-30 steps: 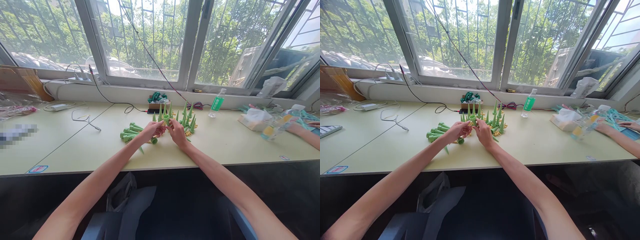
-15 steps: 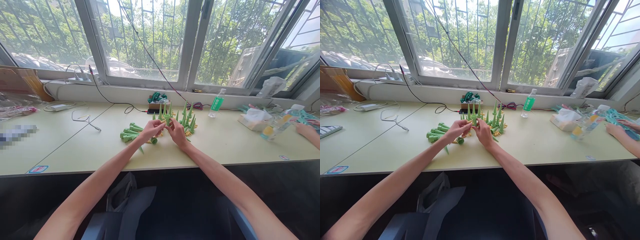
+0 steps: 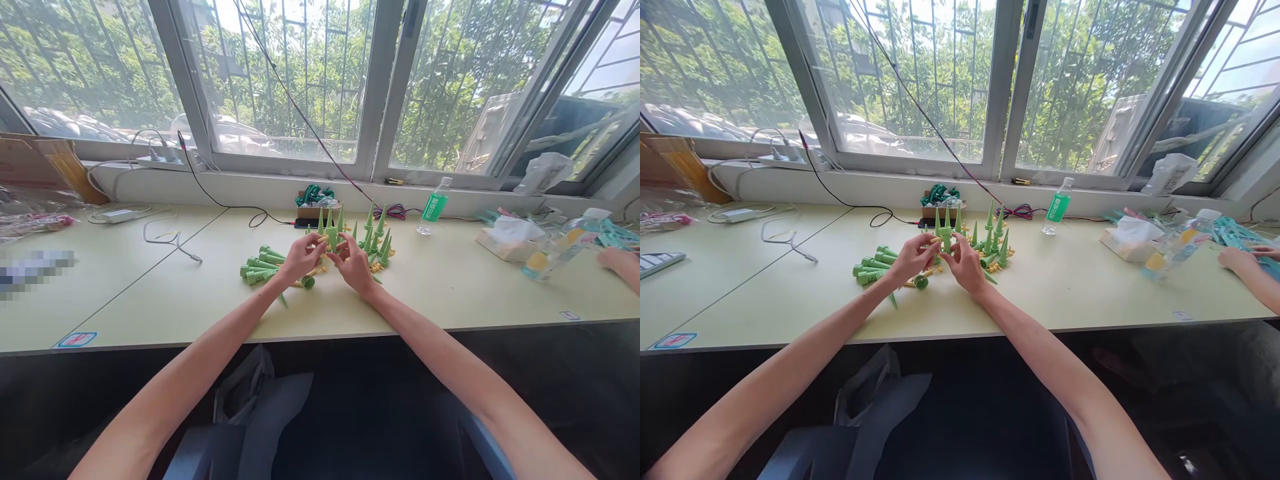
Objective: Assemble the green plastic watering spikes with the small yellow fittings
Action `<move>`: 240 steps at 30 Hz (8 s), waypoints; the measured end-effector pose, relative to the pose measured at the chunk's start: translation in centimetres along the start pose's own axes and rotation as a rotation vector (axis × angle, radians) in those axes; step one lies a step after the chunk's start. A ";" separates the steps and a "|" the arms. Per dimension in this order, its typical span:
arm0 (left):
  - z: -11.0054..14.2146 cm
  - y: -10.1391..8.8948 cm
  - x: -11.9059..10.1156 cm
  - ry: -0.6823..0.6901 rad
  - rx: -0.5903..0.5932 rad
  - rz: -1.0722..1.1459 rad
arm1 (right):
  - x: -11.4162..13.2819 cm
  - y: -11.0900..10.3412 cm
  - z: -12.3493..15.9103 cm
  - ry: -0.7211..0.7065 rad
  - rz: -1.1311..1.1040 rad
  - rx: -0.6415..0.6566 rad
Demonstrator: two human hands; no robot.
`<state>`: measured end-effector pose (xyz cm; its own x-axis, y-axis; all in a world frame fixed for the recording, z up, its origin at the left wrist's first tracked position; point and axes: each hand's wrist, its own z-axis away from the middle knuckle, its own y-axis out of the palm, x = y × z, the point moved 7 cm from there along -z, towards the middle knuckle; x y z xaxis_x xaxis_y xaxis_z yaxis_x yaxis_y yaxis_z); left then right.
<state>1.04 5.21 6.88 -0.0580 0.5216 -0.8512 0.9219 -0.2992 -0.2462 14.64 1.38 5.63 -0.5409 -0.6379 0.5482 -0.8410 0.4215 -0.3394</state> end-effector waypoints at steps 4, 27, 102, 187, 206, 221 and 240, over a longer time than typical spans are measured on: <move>0.0 -0.1 0.0 -0.033 -0.010 0.089 | 0.3 0.0 0.0 0.009 -0.032 0.008; 0.9 1.6 0.1 -0.208 0.263 0.204 | 0.7 -1.1 -0.2 0.048 0.010 -0.004; 0.5 1.2 0.2 0.073 0.075 -0.217 | -1.1 -1.6 -0.2 0.204 -0.007 -0.092; 1.0 1.7 0.7 -0.198 0.304 0.136 | -0.8 0.4 0.6 0.238 -0.167 0.215; 0.5 1.0 -0.6 0.257 0.070 -0.429 | -1.5 0.5 0.3 0.277 -0.164 0.163; 0.8 1.2 -0.8 0.380 0.105 -0.588 | -2.0 0.5 0.2 0.325 -0.351 0.126; 0.2 0.0 -0.7 0.092 -0.005 -0.279 | -1.5 -0.6 0.2 0.265 -0.323 0.005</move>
<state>1.05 4.68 7.40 -0.2749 0.6538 -0.7049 0.8769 -0.1302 -0.4627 15.95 1.97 4.88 -0.2274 -0.5485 0.8047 -0.9672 0.2236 -0.1209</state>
